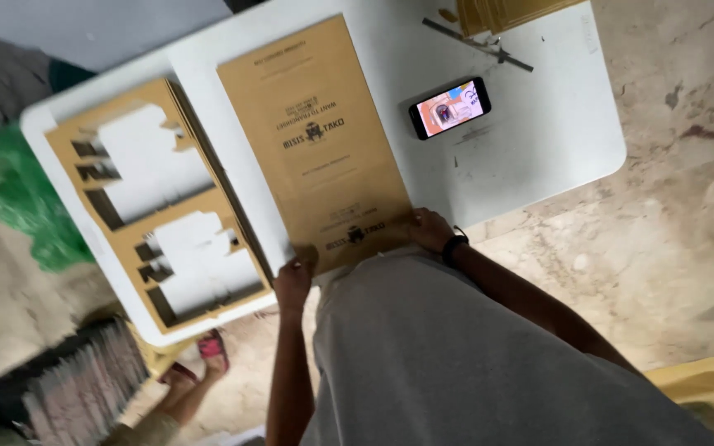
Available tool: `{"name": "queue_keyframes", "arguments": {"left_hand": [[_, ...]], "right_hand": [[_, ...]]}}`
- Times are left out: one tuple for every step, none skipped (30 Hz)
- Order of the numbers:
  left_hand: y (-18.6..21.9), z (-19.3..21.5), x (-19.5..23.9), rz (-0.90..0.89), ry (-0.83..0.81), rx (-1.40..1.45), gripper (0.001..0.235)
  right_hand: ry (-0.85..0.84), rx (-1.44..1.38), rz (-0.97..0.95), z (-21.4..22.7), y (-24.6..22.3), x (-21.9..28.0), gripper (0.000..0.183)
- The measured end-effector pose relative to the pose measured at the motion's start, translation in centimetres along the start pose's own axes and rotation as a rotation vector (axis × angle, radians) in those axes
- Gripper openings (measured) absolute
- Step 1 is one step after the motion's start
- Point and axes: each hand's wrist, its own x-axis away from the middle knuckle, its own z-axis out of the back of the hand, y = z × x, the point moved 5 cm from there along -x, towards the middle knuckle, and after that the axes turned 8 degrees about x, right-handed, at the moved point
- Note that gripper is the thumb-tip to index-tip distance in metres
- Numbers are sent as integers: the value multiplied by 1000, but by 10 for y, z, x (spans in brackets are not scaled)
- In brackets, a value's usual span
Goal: Manually punching out pre-cut shapes from cardboard sheets and stacking the finished products.
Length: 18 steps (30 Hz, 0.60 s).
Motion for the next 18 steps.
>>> {"name": "queue_keyframes", "arguments": {"left_hand": [[-9, -5, -9, 8, -21, 10, 50], [-17, -11, -20, 13, -47, 18, 49], [-16, -6, -21, -19, -45, -7, 49], [-15, -6, -23, -10, -65, 33, 50], [-16, -6, -25, -1, -85, 72, 51], [-2, 4, -11, -28, -74, 56, 51], [8, 11, 4, 17, -87, 167, 53], [16, 12, 20, 61, -109, 280, 55], [33, 25, 35, 34, -106, 267, 55], [49, 31, 53, 37, -124, 325, 58], [65, 38, 72, 40, -142, 383, 61], [42, 26, 53, 27, -146, 389, 61], [19, 17, 34, 41, -153, 493, 59], [11, 6, 6, 37, -148, 624, 57], [-13, 7, 1, 6, -140, 657, 57], [-17, -1, -16, -116, -166, 508, 54], [-19, -10, -35, -234, -177, 355, 56], [-12, -3, -36, -287, -160, 410, 56]], "right_hand": [[9, 16, -16, 1, -3, 6, 78], [21, 29, -37, 3, -3, 12, 76], [44, -4, -33, -4, 3, 6, 76], [43, -12, -59, -9, 12, -2, 81], [42, -21, -85, -15, 21, -9, 87], [59, -44, -70, -15, 15, -5, 87], [78, -64, -65, -14, 9, -1, 82], [99, -81, -65, -12, 8, 5, 78], [119, -101, -55, -18, 16, -4, 78], [118, 373, 61, -21, 22, -10, 67], [113, 850, 168, -27, 27, -15, 58], [128, 854, 166, -36, 31, -17, 58], [210, 458, 88, -39, 35, -18, 50], [298, 77, 44, -27, 30, -31, 50], [325, 99, 74, -73, 130, -73, 50], [452, 455, 305, -95, 178, -133, 38], [576, 819, 523, -121, 182, -215, 43], [630, 867, 552, -89, 179, -192, 43]]}}
